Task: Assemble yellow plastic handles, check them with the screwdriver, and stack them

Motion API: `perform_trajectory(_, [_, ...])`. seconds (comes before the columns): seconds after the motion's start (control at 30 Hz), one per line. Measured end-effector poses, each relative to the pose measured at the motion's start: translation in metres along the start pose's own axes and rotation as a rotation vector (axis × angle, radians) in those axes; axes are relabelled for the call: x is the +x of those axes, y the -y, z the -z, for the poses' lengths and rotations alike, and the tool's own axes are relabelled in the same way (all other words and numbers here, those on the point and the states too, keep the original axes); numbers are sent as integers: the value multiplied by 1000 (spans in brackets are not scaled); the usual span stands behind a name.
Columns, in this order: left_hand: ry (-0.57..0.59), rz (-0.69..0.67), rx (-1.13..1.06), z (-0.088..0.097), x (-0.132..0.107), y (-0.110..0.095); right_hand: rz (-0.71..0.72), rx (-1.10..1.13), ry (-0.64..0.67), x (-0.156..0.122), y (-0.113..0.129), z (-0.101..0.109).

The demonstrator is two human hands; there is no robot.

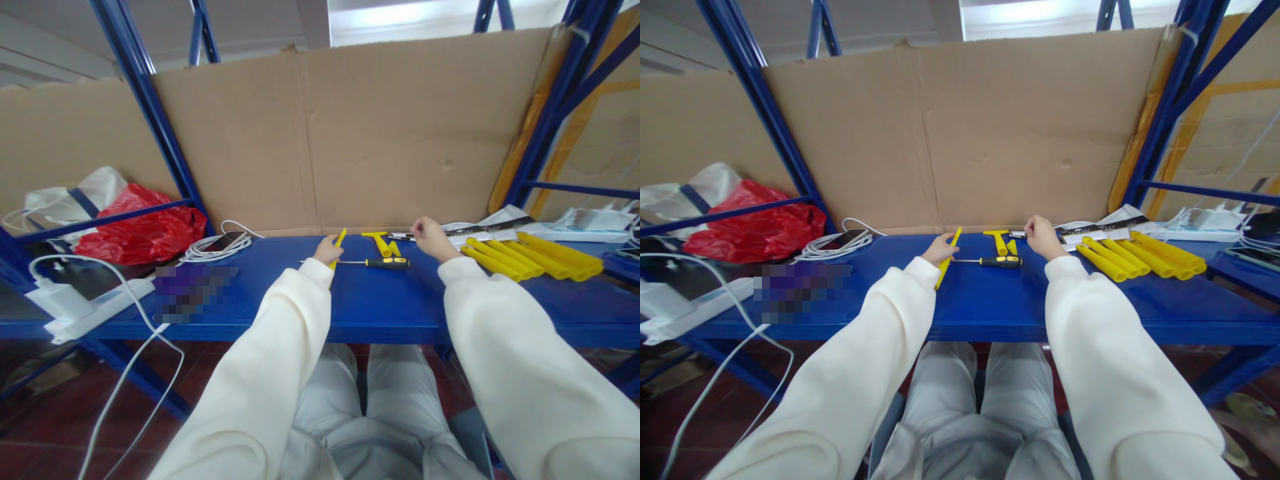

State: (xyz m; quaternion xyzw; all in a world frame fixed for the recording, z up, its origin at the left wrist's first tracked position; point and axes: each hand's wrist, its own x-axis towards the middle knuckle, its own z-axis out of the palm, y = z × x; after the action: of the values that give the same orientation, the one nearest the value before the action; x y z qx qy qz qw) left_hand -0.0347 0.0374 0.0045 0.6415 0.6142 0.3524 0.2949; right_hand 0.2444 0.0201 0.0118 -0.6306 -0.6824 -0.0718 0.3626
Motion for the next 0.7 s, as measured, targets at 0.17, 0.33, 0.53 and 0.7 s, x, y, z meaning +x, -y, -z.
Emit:
perform_trajectory(0.17, [2,-163,82,-1,-9,-6,-4,218,-52,-2,11,-3])
perform_trajectory(0.33, [-10,-426,260,-10,-26,-17,-4,406,-12,-6,31,-16])
perform_trajectory(0.53, [74,-575,414,-23,-44,-25,41,474,88,-13,52,-28])
perform_trajectory(0.7, [74,-613,559,-26,-50,-27,116,480,139,-14,52,-39])
